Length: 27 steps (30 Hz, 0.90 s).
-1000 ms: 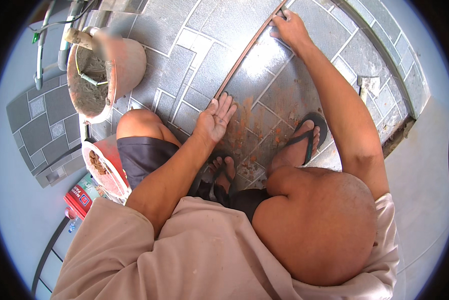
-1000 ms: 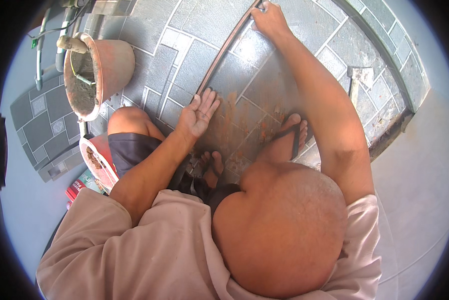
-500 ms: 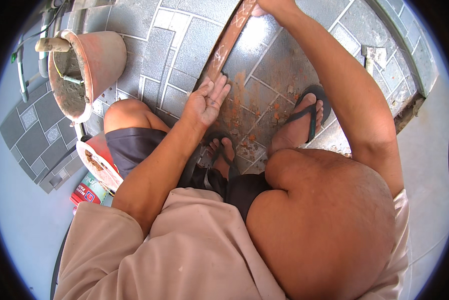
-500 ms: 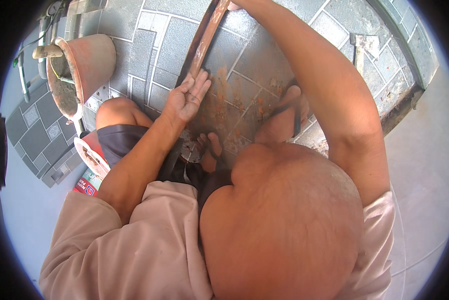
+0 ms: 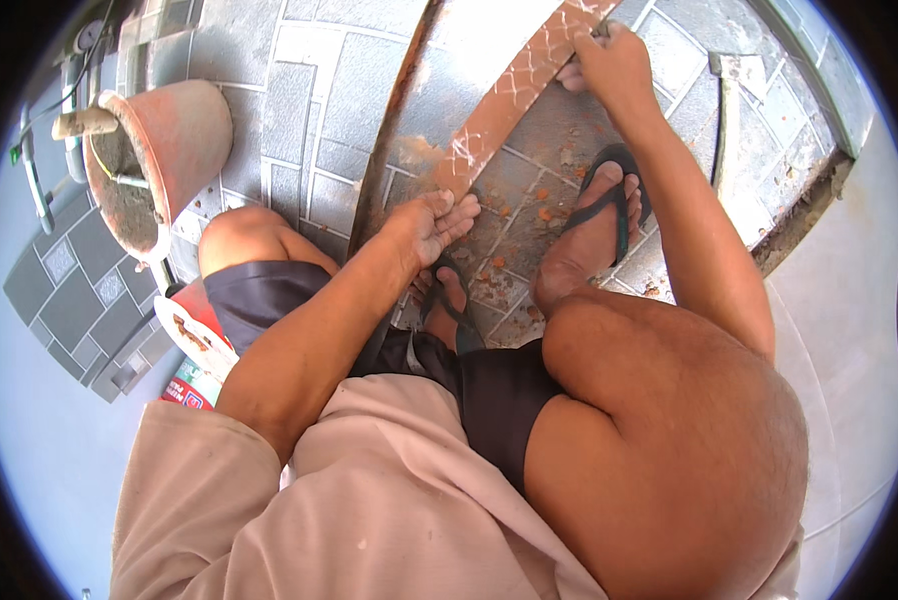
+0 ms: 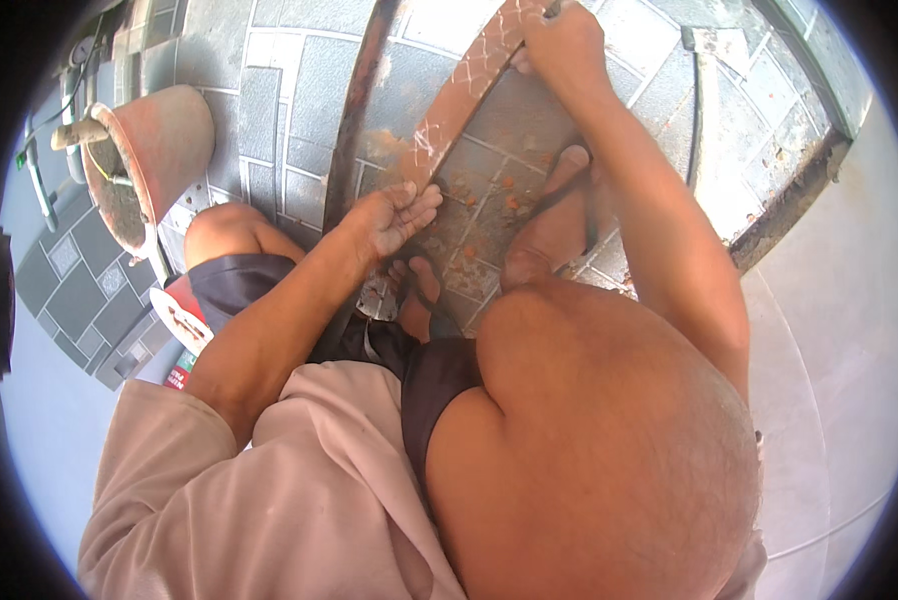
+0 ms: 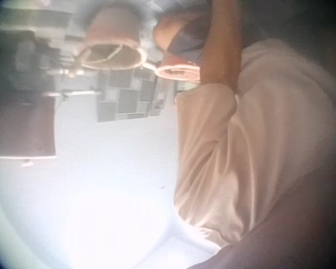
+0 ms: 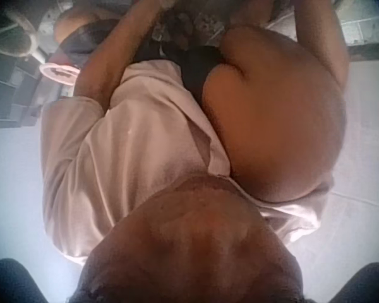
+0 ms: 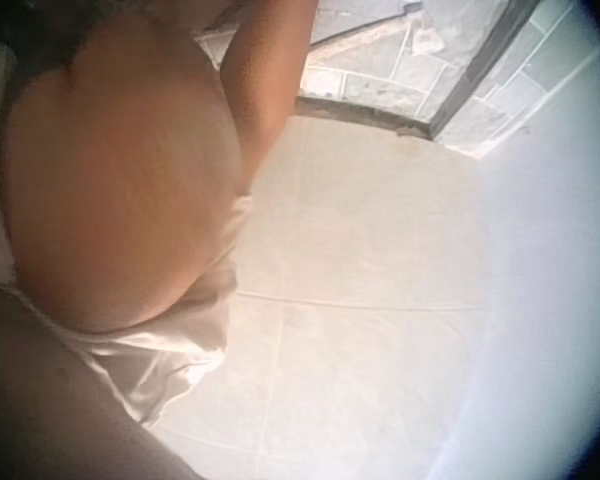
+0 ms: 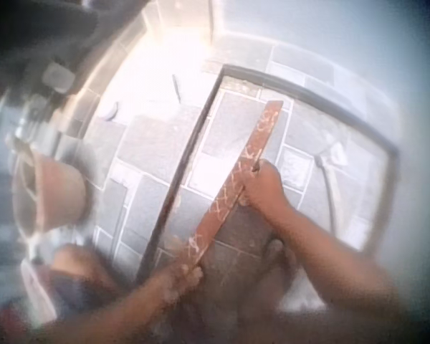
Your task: The person is kneeling on a tiled floor, using a trowel to apply cement to the back of a rectangular tile. They then place the tile into a gap in the floor and use a hammer to tap it into place. The person also uses a straight edge to check alignment and applies grout to the joints between tiles.
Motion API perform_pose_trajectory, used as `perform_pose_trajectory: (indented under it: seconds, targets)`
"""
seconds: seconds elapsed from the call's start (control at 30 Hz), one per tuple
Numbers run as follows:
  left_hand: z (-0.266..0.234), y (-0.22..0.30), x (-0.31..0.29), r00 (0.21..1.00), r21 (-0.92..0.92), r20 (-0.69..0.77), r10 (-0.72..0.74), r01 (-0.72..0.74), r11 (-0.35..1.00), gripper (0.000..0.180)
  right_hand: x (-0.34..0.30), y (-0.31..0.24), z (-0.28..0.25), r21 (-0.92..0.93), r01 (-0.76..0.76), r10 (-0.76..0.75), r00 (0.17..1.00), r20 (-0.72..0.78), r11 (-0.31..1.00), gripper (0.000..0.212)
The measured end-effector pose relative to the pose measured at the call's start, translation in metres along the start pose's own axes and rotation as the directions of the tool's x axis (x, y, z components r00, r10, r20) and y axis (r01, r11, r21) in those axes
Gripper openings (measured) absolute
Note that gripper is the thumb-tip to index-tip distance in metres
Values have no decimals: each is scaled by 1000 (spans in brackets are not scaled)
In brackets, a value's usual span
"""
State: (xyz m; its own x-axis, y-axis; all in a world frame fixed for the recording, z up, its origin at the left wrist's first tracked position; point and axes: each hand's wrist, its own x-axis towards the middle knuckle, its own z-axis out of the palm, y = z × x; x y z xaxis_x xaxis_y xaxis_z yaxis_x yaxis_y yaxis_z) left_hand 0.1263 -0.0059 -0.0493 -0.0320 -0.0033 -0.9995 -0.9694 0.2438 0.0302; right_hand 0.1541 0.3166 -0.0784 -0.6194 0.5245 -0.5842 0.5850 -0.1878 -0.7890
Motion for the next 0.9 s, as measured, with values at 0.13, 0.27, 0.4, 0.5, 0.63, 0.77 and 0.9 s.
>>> perform_pose_trajectory:
  seconds: [0.13, 0.27, 0.4, 0.5, 0.63, 0.77, 0.9]
  targets:
    - [17, -20, 4, 999, 155, -28, 32, -27, 987, 28, -27, 41, -55, -698, 124, -438, 850, -292, 705, 53]
    - [37, -24, 16, 996, 260, 39, 77, -85, 962, 26, -64, 73, -112, -758, -452, -246, 758, -605, 471, 70]
    - [52, -5, -6, 994, 406, 30, 103, -107, 907, 22, -76, 95, -141, -761, -355, -201, 825, -528, 543, 58]
    - [64, 30, -50, 888, 557, 49, 457, -404, 725, 25, -71, 108, -152, -817, -266, -290, 841, -456, 512, 49]
    - [9, 155, -20, 149, 547, 158, 976, -836, 39, 22, -86, 76, -162, -862, -69, -499, 791, -354, 503, 51]
    - [-11, 234, 9, -334, 710, 482, 810, -392, -585, 29, -119, -7, -156, -658, 60, -313, 909, -275, 751, 56]
    - [-24, 237, 34, -340, 798, 469, 816, -232, -555, 39, -189, -150, -84, -420, -94, -5, 973, -229, 903, 31]
